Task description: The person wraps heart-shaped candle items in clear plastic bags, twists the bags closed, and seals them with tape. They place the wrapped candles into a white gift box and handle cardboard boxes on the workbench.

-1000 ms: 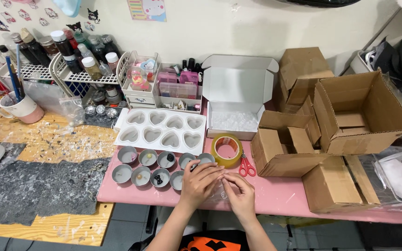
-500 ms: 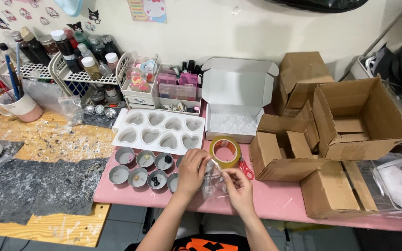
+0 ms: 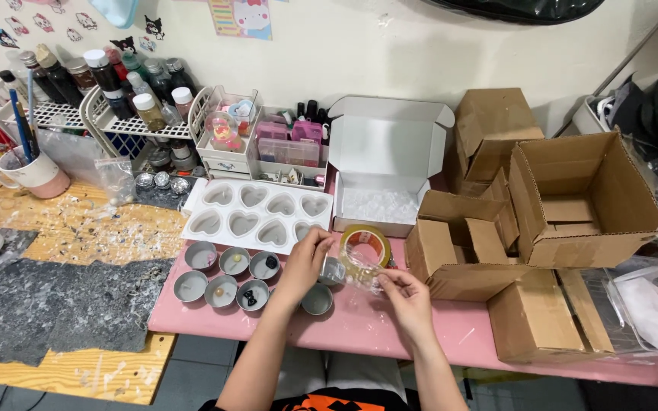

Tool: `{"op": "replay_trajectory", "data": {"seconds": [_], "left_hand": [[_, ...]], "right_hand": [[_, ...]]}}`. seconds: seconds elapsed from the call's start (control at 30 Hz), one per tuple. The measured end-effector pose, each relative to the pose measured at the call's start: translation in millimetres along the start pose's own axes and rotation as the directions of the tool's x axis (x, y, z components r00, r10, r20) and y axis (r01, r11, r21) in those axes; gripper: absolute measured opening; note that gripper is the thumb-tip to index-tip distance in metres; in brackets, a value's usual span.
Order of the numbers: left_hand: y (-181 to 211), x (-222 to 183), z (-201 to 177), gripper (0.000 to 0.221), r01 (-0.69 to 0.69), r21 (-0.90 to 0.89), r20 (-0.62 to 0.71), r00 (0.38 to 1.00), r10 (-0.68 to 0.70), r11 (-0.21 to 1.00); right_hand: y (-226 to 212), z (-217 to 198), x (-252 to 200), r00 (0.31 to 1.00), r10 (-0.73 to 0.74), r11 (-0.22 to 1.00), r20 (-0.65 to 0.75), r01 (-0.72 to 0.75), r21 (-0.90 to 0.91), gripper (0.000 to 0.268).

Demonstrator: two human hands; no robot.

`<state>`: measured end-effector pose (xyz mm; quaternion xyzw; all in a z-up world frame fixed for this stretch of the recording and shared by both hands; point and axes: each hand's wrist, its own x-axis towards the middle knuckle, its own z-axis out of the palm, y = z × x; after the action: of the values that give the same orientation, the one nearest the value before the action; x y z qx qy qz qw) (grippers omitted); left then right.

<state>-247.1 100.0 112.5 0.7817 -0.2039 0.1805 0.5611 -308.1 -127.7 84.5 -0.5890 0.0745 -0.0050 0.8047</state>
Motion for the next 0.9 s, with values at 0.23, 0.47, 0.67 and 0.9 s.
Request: {"op": "replay_trajectory", "data": {"seconds": [0.23, 0.47, 0.67, 0.9], "left_hand": [[-3, -6, -8, 0.020, 0.345, -0.233, 0.224, 0.929, -0.295, 0.909], [-12, -47, 0, 0.023, 0.401, -0.369, 0.217, 0.914, -0.342, 0.839], [-33, -71, 9, 0.022, 0.431, -0.523, 0.202, 0.901, -0.384, 0.736], [-8, -85, 23, 0.020, 0.435, -0.155, -0.035, 0.895, -0.445, 0.887]], "right_hand": [[11, -10, 3, 0.996, 0.066, 0.993, 0.068, -0.072, 0.095, 0.017], [82, -32, 2, 0.995, 0.034, 0.977, 0.095, -0.053, 0.208, 0.009], [80, -17, -4, 0.989, -0.144, 0.988, 0.046, 0.141, 0.059, 0.025], [45, 32, -48, 0.561, -0.824, 0.327, 0.075, 0.579, -0.747, 0.038]]}}
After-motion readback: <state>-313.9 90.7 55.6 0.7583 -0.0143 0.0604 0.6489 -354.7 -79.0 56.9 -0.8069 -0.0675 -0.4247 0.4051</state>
